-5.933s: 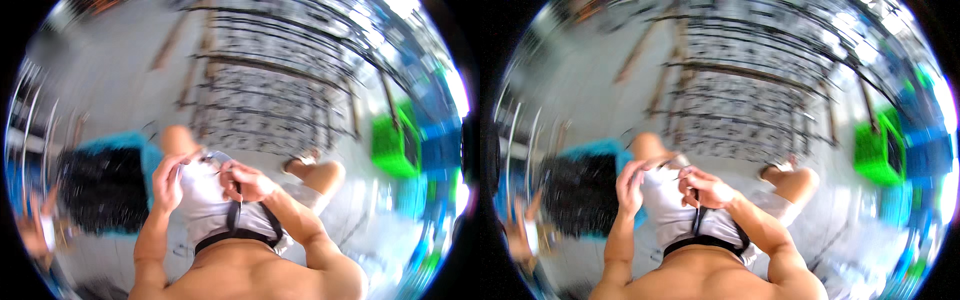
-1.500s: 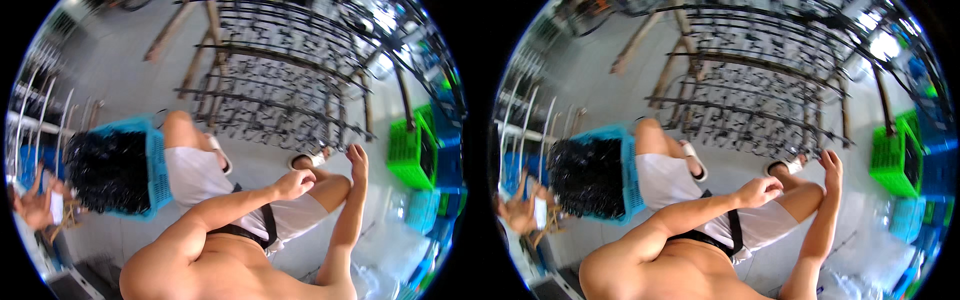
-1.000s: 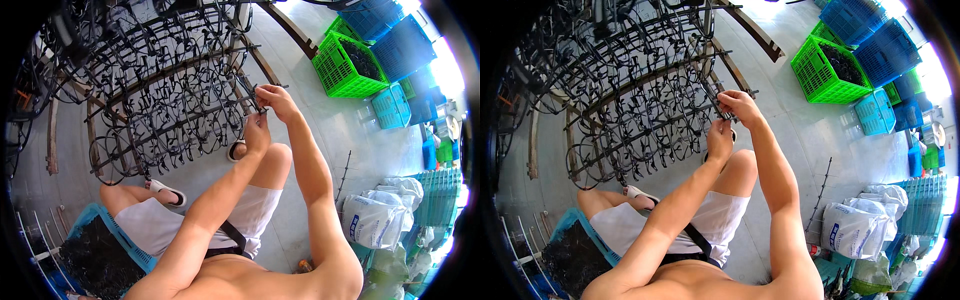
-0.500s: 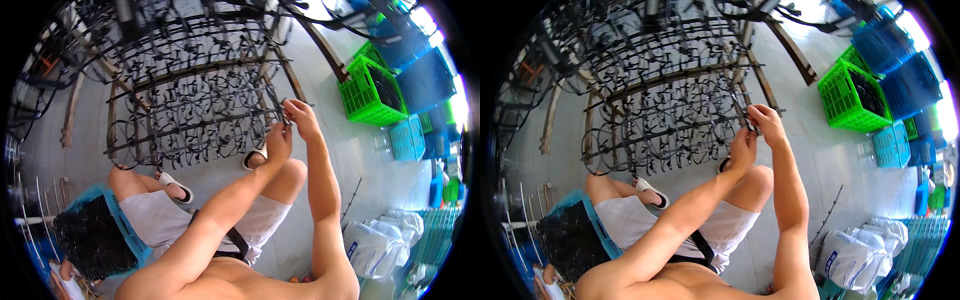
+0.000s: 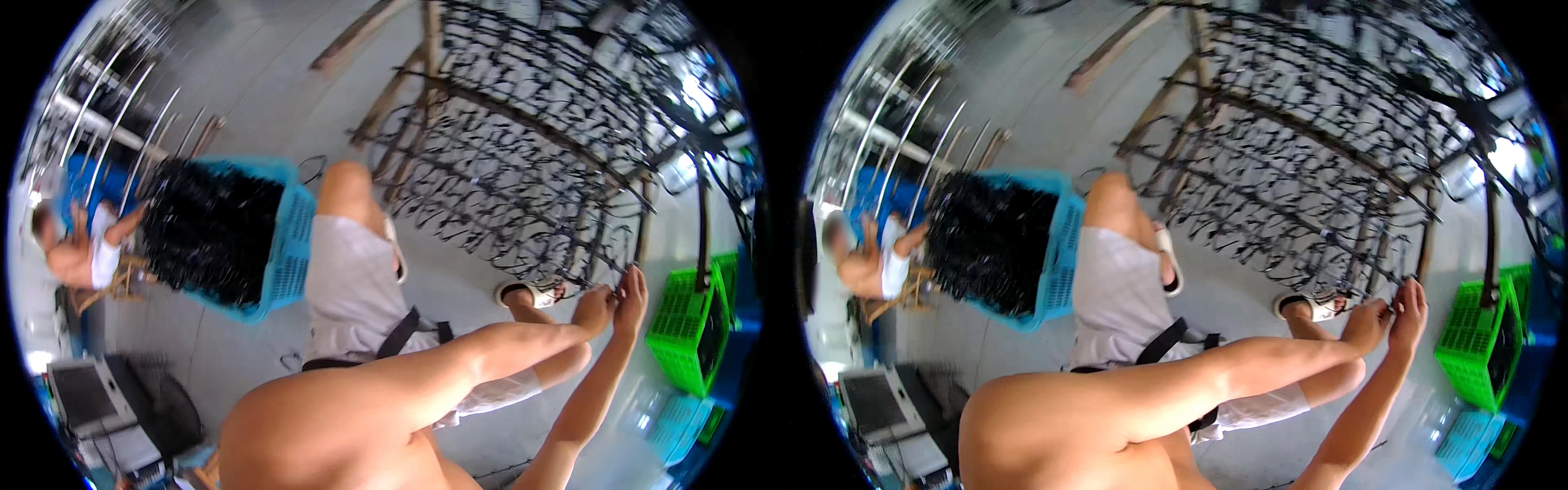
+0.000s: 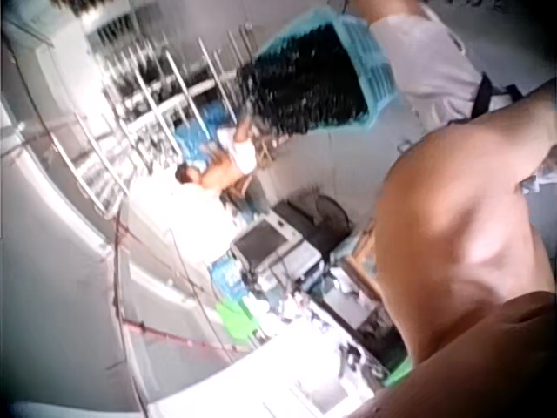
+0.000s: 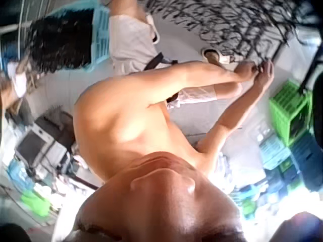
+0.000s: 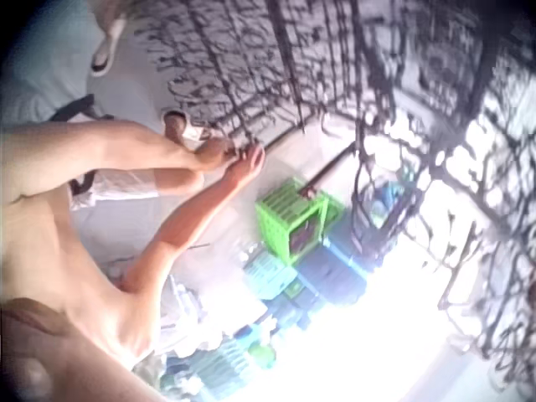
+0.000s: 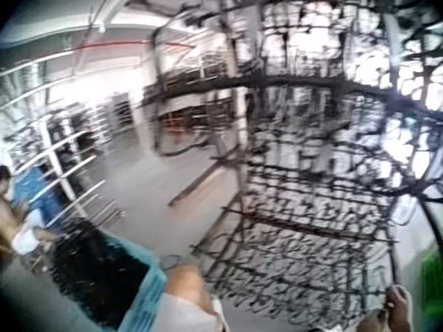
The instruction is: The person repeatedly picks up black wire loops from a blue basket and attaches them to a metal rack using pliers. The process involves bending and securing each loop onto the rack structure.
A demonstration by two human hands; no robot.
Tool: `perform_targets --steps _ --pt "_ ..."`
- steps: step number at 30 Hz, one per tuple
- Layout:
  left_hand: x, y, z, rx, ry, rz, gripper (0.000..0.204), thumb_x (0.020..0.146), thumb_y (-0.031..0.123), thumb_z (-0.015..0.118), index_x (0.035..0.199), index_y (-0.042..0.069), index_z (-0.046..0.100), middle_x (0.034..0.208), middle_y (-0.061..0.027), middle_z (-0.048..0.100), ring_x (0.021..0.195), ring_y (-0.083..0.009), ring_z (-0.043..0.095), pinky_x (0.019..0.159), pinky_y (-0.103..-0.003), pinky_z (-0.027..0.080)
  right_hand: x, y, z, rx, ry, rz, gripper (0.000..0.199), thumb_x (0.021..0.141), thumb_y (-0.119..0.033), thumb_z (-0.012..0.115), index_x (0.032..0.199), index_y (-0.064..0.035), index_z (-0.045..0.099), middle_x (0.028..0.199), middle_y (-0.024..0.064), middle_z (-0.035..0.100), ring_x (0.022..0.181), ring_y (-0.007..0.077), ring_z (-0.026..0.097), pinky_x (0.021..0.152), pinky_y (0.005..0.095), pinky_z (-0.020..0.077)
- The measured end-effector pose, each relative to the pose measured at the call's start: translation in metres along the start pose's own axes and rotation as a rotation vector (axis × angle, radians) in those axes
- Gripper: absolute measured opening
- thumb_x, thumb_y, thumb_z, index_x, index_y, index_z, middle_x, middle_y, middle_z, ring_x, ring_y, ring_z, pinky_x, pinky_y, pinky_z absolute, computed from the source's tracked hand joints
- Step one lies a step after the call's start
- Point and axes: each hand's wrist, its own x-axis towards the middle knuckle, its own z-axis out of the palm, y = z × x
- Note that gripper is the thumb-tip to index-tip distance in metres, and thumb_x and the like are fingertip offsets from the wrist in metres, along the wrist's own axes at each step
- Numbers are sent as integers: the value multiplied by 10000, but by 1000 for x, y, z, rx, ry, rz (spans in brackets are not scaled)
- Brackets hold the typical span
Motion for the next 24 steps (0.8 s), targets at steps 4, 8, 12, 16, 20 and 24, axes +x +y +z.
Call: perform_targets --steps 4,8,12,16,20,24 --pt "5 -8 -3 12 -86 -119 191 864 170 506 877 -16 546 894 -253 578 807 -447 576 712 -515 460 0 -14 24 13 26 64 172 912 -265 599 842 -108 589 685 -52 506 621 35 431 571 210 341" --pt "-34 -1 -32 136 -297 -93 311 847 140 528 1100 -27 458 1154 -297 488 932 -439 575 768 -492 466 -4 -7 10 -142 25 24 204 911 -300 591 813 -124 560 685 -56 492 616 36 427 585 206 339" --pt "-54 41 -207 -11 -1121 64 195 872 186 556 976 25 596 853 -90 644 826 -187 604 737 -315 466 -32 5 13 -202 158 166 232 869 -313 627 929 -92 591 818 -22 550 698 66 460 630 212 364" --pt "-47 82 -423 -21 -1343 -408 255 925 235 546 1078 45 619 975 -57 661 837 -112 605 726 -252 485 -64 64 -68 -715 213 132 404 854 -267 645 1129 7 535 951 78 580 812 139 519 702 265 422" --pt "-59 63 -632 349 120 -589 246 864 278 622 947 46 616 842 -66 678 661 -204 639 619 -312 519 -123 35 6 -775 383 -24 407 891 -253 599 1165 32 503 1023 119 582 914 191 551 772 292 452" --pt "-42 -49 -736 1408 448 -802 719 776 359 721 1312 35 368 1329 -178 400 1185 -331 434 922 -459 422 -159 -12 169 -1015 -21 -25 299 927 -171 516 1156 20 521 1015 73 592 895 182 557 794 288 447"
